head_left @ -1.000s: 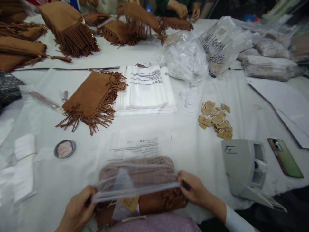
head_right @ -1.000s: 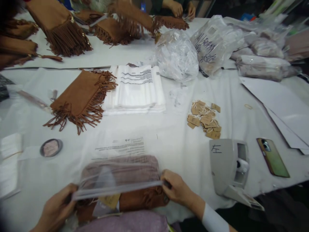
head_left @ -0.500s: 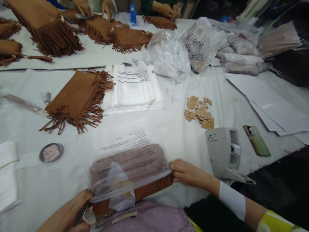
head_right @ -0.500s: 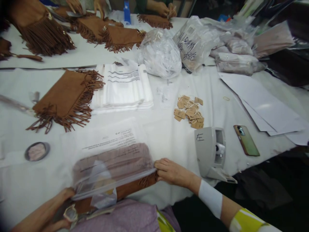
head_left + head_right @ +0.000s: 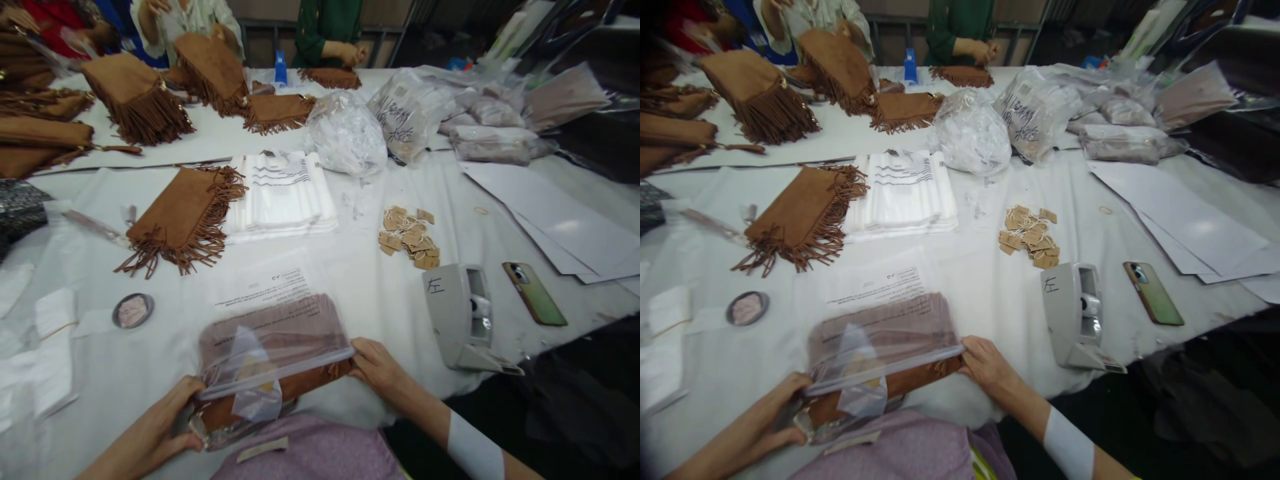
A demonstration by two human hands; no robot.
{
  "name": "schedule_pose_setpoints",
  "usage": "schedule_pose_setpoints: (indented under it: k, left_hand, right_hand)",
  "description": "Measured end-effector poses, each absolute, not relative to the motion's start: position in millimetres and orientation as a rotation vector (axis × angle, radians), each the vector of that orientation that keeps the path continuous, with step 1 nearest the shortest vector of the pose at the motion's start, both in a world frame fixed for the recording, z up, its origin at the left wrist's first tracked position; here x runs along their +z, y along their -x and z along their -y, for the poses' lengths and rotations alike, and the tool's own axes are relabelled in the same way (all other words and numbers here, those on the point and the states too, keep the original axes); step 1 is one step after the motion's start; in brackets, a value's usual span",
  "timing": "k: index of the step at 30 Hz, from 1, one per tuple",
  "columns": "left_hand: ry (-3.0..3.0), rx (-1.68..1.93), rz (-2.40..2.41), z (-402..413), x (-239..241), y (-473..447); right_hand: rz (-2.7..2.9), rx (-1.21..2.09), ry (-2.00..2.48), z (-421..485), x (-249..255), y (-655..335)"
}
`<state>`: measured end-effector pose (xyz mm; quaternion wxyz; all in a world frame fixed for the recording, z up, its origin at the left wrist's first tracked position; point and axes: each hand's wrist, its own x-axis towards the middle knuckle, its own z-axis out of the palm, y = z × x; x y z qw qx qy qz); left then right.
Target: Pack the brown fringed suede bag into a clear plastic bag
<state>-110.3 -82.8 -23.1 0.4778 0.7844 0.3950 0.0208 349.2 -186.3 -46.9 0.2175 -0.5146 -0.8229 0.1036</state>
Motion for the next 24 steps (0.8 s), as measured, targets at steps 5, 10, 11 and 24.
schedule_pose_setpoints:
  k: [5, 10, 11, 24]
  left_hand:
    - [-1.948, 0.077, -0.967, 84.4, -30.0, 112.5]
    - [-1.940, 0.043, -0.944, 83.0, -42.4, 118.8]
    - [-1.943, 0.037, -0.941, 82.7, -44.2, 119.6]
    - [-1.984, 0.069, -0.956, 79.2, -53.1, 121.6]
  right_hand:
    - [2.264, 0.084, 1.444, 197.3, -50.9, -340.5]
    - [2.224, 0.068, 1.497, 205.4, -49.6, -338.9]
    - [2.208, 0.056, 1.516, 206.7, -50.3, -338.5]
    - [2.043, 0.178, 1.558, 205.8, -63.7, -335.5]
